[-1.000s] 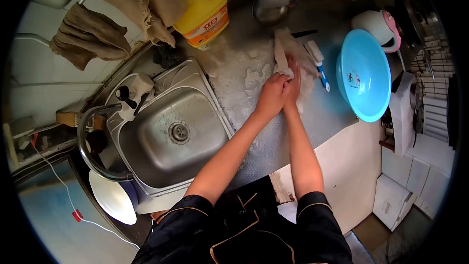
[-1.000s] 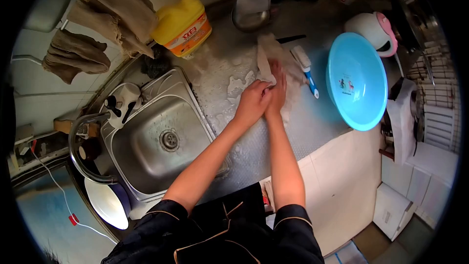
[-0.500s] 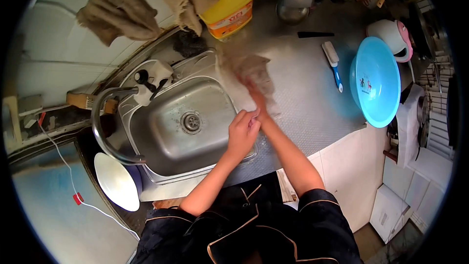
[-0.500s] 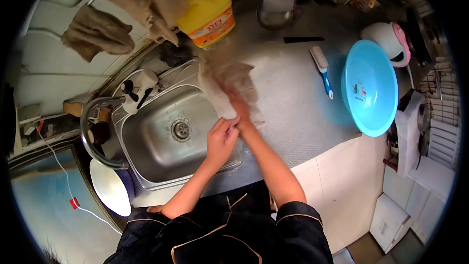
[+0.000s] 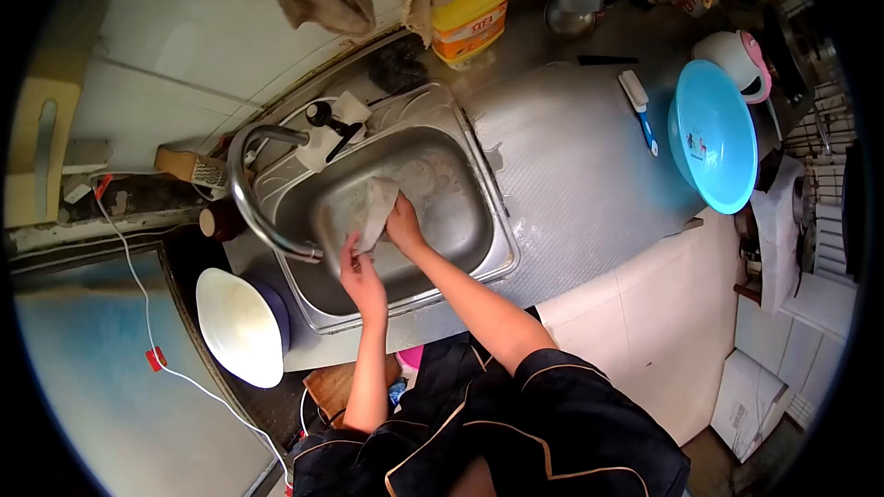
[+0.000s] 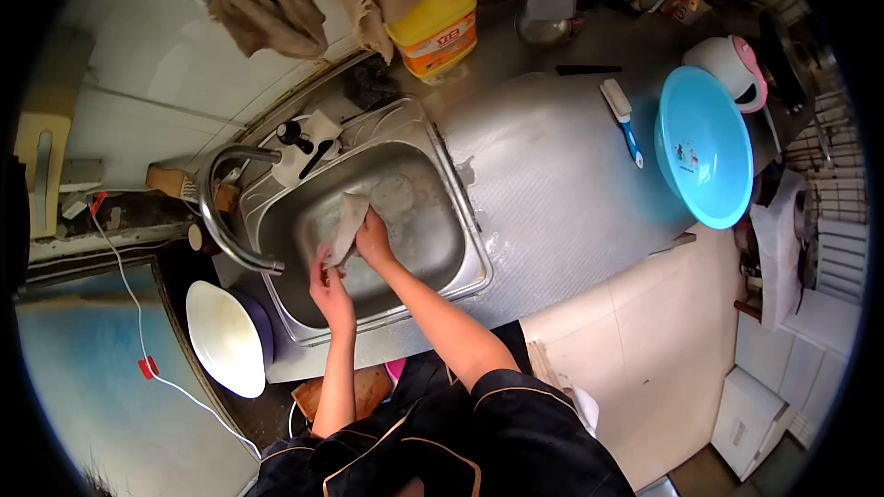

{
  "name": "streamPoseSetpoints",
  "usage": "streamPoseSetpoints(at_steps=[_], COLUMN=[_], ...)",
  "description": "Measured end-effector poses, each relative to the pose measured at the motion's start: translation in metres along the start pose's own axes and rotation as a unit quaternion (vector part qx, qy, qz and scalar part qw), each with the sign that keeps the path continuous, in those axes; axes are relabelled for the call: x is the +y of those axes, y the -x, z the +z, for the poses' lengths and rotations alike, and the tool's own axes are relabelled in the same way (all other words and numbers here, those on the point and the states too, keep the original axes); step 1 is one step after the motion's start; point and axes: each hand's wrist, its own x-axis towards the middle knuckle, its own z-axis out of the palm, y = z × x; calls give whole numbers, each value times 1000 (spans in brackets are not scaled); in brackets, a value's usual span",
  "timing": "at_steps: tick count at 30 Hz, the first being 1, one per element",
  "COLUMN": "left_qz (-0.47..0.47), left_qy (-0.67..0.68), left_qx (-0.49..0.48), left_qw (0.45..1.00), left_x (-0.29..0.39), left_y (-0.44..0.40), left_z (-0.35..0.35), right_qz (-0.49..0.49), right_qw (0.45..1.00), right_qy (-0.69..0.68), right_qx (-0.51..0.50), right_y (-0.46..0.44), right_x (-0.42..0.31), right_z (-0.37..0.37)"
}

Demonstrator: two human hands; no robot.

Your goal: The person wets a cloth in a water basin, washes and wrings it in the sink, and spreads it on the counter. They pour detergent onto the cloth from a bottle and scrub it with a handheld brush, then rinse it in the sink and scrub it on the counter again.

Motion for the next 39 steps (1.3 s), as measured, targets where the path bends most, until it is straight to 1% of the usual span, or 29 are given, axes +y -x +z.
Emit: streamPoseSetpoints(at_steps=[1,2,3,5,6,7,8,9,10,11,13,14,15,17,18,19,20,21,22,24,25,26,28,31,33,34,35,37,39], left_qz=[-45,-124,-125,-322,-351,-349,-298,-248,-233,-233,-221,-231,-228,-233,-230,-221,-212,-211,-175,-113,-112,-106,-101,-116,-55,-54,8,70,86], left_qy=[47,38,41,293,397,401,442,481,502,504,580,572,572,514,515,470,423,426,415,392,395,363,333,373,103,105,-28,-160,-208], left_qx=[35,40,44,27,-27,-26,-36,-45,-65,-62,-207,-175,-174,31,32,69,104,105,121,145,144,137,131,123,93,94,-16,-120,-90], left_qw=[997,991,990,900,847,847,845,840,830,829,756,767,769,825,825,852,875,873,884,901,901,915,928,912,989,989,999,977,970], left_x=[-2,-4,3,17,19,7,-12,-24,-27,-32,-51,-52,-47,-39,-35,-31,-26,-23,-20,-20,-24,-28,-16,7,15,4,-7,-3,11], left_y=[-3,-5,-6,-13,-19,-26,-36,-43,-50,-60,-76,-77,-75,-74,-75,-75,-75,-77,-79,-84,-86,-88,-83,-70,-68,-70,-74,-68,-56], left_z=[-6,-9,-8,-3,-2,0,6,10,12,12,5,8,13,23,23,24,26,30,35,41,41,42,42,46,45,43,39,31,29], right_qz=[-1,47,95,114,133,132,28,-75,-96,-96,-95,-28,-30,-189,-192,-136,-75,-12,-13,96,148,139,164,204,218,197,196,188,170], right_qw=[1000,995,977,967,954,955,990,996,993,993,965,952,953,879,879,953,993,996,997,977,959,941,948,945,922,928,928,940,956], right_qy=[3,-92,-185,-225,-268,-266,-138,-6,73,75,245,299,297,437,437,270,95,-83,-81,-184,-234,-305,-273,-255,-317,-315,-314,-286,-237], right_qx=[-4,15,36,29,26,23,-16,-54,-1,-4,-7,-55,-58,2,0,5,11,16,14,-39,-64,-40,-6,40,54,37,36,-7,-25], right_y=[3,3,6,15,19,23,28,34,42,43,36,35,35,31,32,34,36,35,36,41,41,40,39,40,41,42,41,41,38], right_x=[-5,-11,-18,-28,-30,-30,-29,-27,-32,-39,-45,-54,-51,-39,-41,-42,-43,-43,-42,-45,-47,-48,-64,-84,-94,-96,-99,-108,-101], right_z=[4,10,15,22,25,28,30,30,35,36,35,33,32,33,35,36,36,35,30,18,15,15,13,13,14,15,14,13,22])
